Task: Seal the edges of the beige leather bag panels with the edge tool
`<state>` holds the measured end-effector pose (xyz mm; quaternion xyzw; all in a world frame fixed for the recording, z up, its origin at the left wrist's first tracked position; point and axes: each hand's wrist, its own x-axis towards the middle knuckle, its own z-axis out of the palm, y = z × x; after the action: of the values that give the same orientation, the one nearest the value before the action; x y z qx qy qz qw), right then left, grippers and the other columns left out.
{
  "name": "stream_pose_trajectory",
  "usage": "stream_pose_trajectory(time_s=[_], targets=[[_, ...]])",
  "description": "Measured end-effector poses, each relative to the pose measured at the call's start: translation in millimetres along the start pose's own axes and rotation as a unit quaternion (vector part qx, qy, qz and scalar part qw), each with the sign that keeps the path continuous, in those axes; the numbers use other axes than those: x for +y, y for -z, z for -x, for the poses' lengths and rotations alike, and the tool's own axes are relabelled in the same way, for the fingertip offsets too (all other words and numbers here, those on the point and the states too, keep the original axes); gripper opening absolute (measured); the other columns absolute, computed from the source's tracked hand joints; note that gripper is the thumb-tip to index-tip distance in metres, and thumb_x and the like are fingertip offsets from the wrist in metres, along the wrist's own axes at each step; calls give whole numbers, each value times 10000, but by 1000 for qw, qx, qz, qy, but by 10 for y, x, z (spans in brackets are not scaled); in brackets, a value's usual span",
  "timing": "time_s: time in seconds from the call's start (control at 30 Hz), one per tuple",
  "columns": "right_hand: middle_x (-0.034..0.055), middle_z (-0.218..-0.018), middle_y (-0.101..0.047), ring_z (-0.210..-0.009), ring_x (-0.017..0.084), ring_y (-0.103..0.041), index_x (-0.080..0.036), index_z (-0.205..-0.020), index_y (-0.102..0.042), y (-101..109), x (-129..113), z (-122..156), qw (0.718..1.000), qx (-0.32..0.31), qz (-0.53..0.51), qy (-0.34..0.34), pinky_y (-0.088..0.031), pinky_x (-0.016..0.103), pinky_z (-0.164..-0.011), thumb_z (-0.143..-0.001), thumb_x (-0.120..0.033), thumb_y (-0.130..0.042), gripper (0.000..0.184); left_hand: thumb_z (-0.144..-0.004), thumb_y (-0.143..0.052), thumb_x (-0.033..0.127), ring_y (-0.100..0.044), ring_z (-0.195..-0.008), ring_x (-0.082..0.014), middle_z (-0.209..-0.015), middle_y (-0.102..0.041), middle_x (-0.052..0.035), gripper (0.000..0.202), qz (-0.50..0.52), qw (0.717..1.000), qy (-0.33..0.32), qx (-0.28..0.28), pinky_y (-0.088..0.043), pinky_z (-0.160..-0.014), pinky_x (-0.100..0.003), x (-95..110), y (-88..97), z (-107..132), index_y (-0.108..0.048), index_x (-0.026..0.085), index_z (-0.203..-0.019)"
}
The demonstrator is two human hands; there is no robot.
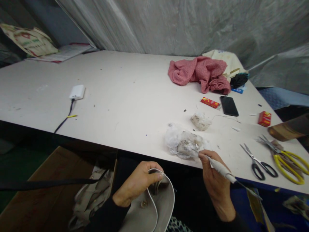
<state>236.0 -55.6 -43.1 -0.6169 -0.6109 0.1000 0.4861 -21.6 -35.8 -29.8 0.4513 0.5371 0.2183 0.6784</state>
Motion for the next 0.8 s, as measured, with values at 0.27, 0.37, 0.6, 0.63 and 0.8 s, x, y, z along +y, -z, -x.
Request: stream_pose_trajectory(time_s=[0.27,0.37,0.6,0.63,0.8], targets=[[-18,-775,-623,-750,148,-603,-234,-866,-647,17,-464,269,958,-173,-208,-97,-468,252,-707,-1083,-334,-523,269,-715,-801,352,-609,-630,-173,-707,-708,-49,257,1,999,12,-38,-451,-625,-283,9,-6,18,-724,122,-800],[-12,-785,-602,-741,144,-584,-220,-826,-633,-21,-502,303,938,-232,-235,-108,-455,253,-689,-1081,-355,-520,310,-720,-813,374,-612,-645,-177,-711,-707,-49,273,2,999,10,-52,-454,-634,-283,20,-6,27,-722,128,-795],[-6,-767,-611,-715,146,-580,-214,-816,-641,-48,-479,274,938,-239,-227,-110,-444,251,-667,-1068,-366,-537,313,-722,-809,359,-574,-643,-162,-701,-676,-31,255,13,997,2,-74,-437,-652,-284,28,-18,47,-723,129,-790],[-4,-767,-615,-718,149,-586,-213,-813,-644,-55,-481,275,937,-239,-228,-113,-447,251,-668,-1066,-366,-539,314,-726,-803,353,-572,-640,-161,-698,-674,-29,245,14,997,0,-76,-432,-647,-283,20,-24,48,-723,131,-789],[-3,-756,-619,-712,151,-592,-210,-811,-648,-106,-475,313,937,-238,-222,-128,-459,246,-665,-1058,-388,-537,325,-722,-792,356,-542,-615,-149,-674,-646,-12,237,24,998,-5,-56,-400,-617,-270,-16,-75,56,-702,143,-772]])
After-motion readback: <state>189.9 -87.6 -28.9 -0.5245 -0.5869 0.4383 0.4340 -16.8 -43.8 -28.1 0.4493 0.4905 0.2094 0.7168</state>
